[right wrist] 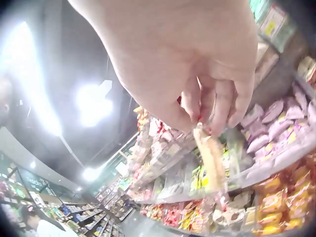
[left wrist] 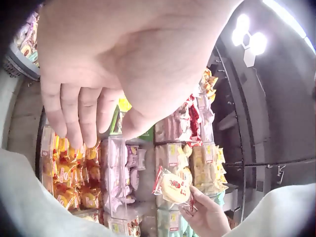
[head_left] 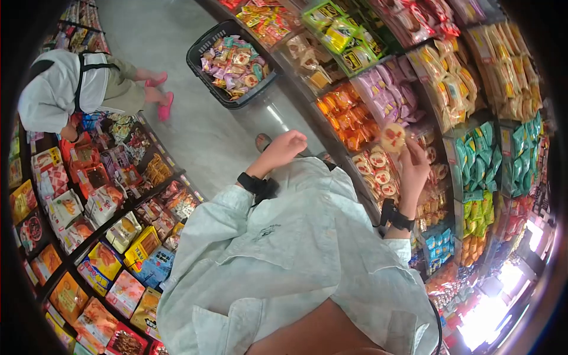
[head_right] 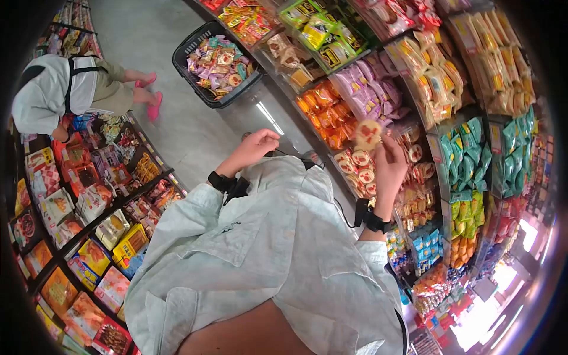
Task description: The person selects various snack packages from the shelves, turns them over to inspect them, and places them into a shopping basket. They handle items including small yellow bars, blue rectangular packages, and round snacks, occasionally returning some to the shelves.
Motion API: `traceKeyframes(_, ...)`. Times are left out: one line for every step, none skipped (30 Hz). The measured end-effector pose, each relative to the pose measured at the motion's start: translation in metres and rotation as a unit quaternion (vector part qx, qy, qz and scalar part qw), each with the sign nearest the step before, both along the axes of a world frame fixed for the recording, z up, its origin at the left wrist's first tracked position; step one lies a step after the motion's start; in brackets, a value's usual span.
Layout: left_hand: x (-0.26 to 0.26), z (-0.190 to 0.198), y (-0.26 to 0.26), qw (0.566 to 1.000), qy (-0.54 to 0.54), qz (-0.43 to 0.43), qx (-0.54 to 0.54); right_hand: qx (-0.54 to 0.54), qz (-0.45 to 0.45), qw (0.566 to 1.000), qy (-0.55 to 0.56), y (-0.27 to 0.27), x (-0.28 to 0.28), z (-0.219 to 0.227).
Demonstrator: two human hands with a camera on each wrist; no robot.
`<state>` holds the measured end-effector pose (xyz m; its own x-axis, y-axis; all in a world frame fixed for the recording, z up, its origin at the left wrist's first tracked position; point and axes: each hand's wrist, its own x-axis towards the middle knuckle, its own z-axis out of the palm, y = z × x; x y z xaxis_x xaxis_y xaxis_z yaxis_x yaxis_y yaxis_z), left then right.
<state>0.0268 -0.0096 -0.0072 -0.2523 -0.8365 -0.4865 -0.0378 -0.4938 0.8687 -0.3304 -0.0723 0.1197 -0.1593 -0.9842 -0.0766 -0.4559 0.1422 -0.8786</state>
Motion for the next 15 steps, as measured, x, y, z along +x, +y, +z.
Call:
traceKeyframes(0.012,0.009,-0.003,1.0,0.004,-0.003,0.01,0.036,0.038,0.998,-0.018,-0.003,0.024,0.004)
traceKeyframes(0.033,0.016,-0.004,0.999,0.035,0.019,0.0,0.071,0.079,0.994,-0.033,-0.009,0.059,0.009)
traceKeyframes(0.039,0.023,-0.003,0.997,0.064,0.037,-0.007,0.084,0.122,0.988,-0.039,-0.012,0.079,0.01)
traceKeyframes(0.046,0.03,-0.001,0.994,0.094,0.055,-0.013,0.099,0.165,0.98,-0.044,-0.014,0.098,0.011)
traceKeyframes(0.053,0.036,-0.001,0.993,0.109,0.051,-0.014,0.114,0.208,0.97,-0.048,-0.015,0.116,0.012)
traceKeyframes(0.06,0.044,-0.001,0.991,0.126,0.049,-0.015,0.108,0.229,0.966,-0.049,-0.017,0.134,0.014)
traceKeyframes(0.064,0.049,0.001,0.989,0.142,0.047,-0.016,0.103,0.25,0.961,-0.048,-0.018,0.152,0.016)
traceKeyframes(0.067,0.05,0.002,0.988,0.147,0.048,-0.016,0.098,0.272,0.956,-0.049,-0.02,0.167,0.018)
traceKeyframes(0.071,0.051,0.003,0.987,0.152,0.049,-0.017,0.133,0.28,0.949,-0.059,-0.024,0.179,0.02)
traceKeyframes(0.073,0.051,0.005,0.986,0.157,0.052,-0.017,0.125,0.297,0.945,-0.062,-0.027,0.189,0.019)
traceKeyframes(0.076,0.049,0.007,0.986,0.151,0.067,-0.013,0.117,0.315,0.939,-0.066,-0.032,0.199,0.018)
traceKeyframes(0.078,0.046,0.01,0.986,0.144,0.083,-0.01,0.109,0.334,0.933,-0.071,-0.039,0.206,0.016)
traceKeyframes(0.08,0.042,0.012,0.985,0.137,0.1,-0.006,0.108,0.362,0.925,-0.049,-0.046,0.211,0.012)
traceKeyframes(0.083,0.037,0.013,0.982,0.141,0.127,-0.002,0.141,0.372,0.916,-0.054,-0.053,0.217,0.012)
traceKeyframes(0.085,0.033,0.014,0.978,0.143,0.153,0.003,0.174,0.381,0.906,-0.059,-0.06,0.225,0.012)
